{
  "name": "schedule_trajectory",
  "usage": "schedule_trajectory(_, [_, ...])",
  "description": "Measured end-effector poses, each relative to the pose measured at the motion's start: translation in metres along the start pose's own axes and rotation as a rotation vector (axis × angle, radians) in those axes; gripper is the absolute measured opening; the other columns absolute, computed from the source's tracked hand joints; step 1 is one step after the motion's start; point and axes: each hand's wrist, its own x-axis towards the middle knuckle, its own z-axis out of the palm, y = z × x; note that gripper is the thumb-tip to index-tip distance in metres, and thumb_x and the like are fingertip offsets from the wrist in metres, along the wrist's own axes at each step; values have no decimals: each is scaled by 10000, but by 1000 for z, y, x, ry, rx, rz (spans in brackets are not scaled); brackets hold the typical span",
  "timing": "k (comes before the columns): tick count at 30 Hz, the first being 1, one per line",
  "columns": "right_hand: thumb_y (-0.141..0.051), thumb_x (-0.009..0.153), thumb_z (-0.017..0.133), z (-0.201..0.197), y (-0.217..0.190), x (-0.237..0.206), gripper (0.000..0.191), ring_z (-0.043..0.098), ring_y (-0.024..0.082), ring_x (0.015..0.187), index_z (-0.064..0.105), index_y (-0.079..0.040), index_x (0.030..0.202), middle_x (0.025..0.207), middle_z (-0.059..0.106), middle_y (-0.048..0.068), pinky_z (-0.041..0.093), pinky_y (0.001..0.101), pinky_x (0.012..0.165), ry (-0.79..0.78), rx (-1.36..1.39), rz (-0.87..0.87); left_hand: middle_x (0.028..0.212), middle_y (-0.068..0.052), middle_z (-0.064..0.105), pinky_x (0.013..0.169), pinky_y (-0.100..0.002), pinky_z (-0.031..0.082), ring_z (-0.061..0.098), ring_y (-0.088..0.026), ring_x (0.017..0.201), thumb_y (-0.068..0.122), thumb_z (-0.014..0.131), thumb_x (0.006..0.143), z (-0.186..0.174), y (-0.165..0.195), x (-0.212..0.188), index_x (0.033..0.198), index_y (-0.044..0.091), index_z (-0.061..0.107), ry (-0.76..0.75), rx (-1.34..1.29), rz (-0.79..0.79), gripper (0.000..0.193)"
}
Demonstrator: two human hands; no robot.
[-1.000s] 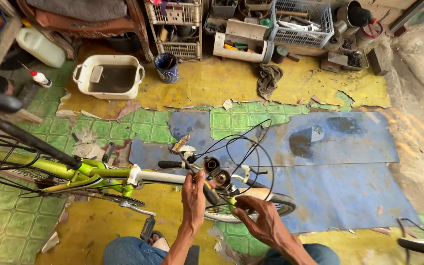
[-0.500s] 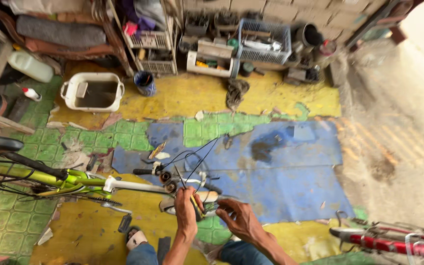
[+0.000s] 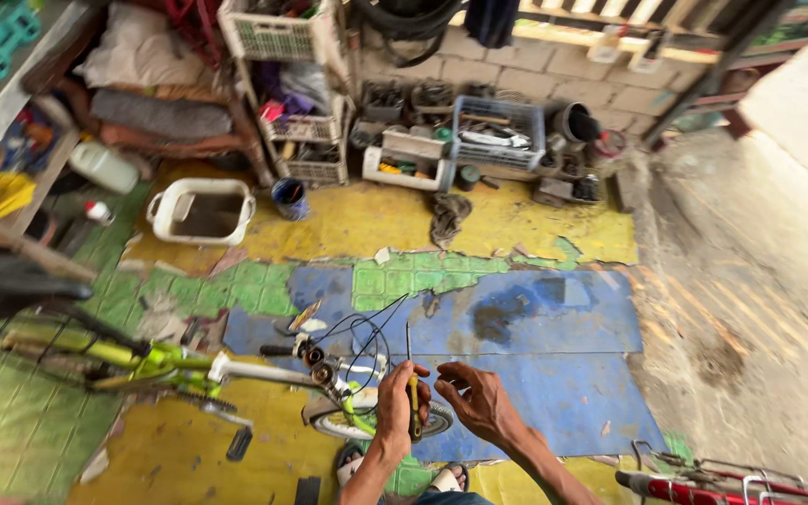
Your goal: The person uses a screwdriver to loosen and remove the handlebar stem from a green bicycle. They then place the screwdriver in a toolbox and open a tool kit on a nearby sofa.
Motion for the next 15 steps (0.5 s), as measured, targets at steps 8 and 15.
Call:
schedule_trajectory(8, [-239, 905, 708, 17, 4, 19, 366, 815, 252, 860, 686, -1, 1182, 998, 808, 168, 668, 352, 703, 53, 46, 5, 663, -63, 616, 364, -293, 378, 488, -127, 413, 307, 459, 1039, 2, 8, 7, 971, 51, 655, -79, 201, -49, 329])
schedule_trajectory(15, [-263, 914, 707, -49, 72, 65, 369, 810, 238, 891, 693, -22, 1194, 1022, 808, 157, 659, 362, 754, -82, -45, 63, 684, -59, 640, 407, -288, 407, 520, -125, 441, 475, 420, 1057, 59, -44, 58, 1043, 88, 689, -30, 204, -48, 472])
